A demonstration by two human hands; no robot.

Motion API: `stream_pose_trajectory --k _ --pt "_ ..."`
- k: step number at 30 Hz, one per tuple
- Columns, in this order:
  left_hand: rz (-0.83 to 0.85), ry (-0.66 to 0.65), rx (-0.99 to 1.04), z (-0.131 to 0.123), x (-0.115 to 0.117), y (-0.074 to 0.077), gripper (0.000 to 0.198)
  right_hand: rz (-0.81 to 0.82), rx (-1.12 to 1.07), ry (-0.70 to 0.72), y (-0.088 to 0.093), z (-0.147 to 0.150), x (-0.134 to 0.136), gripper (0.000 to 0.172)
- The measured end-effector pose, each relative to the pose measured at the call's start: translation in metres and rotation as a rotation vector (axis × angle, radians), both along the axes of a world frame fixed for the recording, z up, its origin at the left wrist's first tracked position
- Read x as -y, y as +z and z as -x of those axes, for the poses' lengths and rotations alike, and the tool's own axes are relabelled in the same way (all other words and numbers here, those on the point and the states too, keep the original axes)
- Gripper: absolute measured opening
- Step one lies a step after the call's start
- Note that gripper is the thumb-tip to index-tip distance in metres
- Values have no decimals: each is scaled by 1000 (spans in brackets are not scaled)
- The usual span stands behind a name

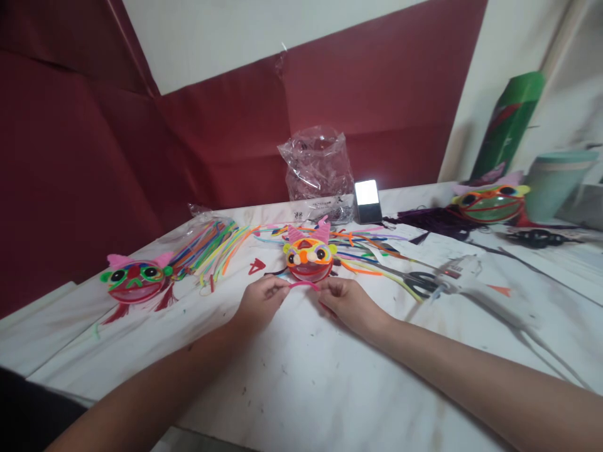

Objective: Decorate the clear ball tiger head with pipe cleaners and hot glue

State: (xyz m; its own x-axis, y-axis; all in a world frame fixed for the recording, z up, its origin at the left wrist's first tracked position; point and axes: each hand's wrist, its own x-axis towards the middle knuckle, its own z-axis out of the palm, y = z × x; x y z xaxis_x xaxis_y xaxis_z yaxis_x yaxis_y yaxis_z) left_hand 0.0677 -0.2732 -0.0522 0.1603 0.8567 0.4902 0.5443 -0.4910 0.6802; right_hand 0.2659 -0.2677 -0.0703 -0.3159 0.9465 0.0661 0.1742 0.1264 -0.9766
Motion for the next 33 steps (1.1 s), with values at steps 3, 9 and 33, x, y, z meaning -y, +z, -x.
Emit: stream_pose_trajectory --k 3,9,33 --pt "-136 -68 -144 3 0 -2 14 -247 200 11 4 -2 2 31" --pt "-371 -165 -366 3 3 -13 19 -612 640 106 8 -5 15 34" --pt "112 -44 55 -9 9 1 9 -203 158 -25 2 2 9 24"
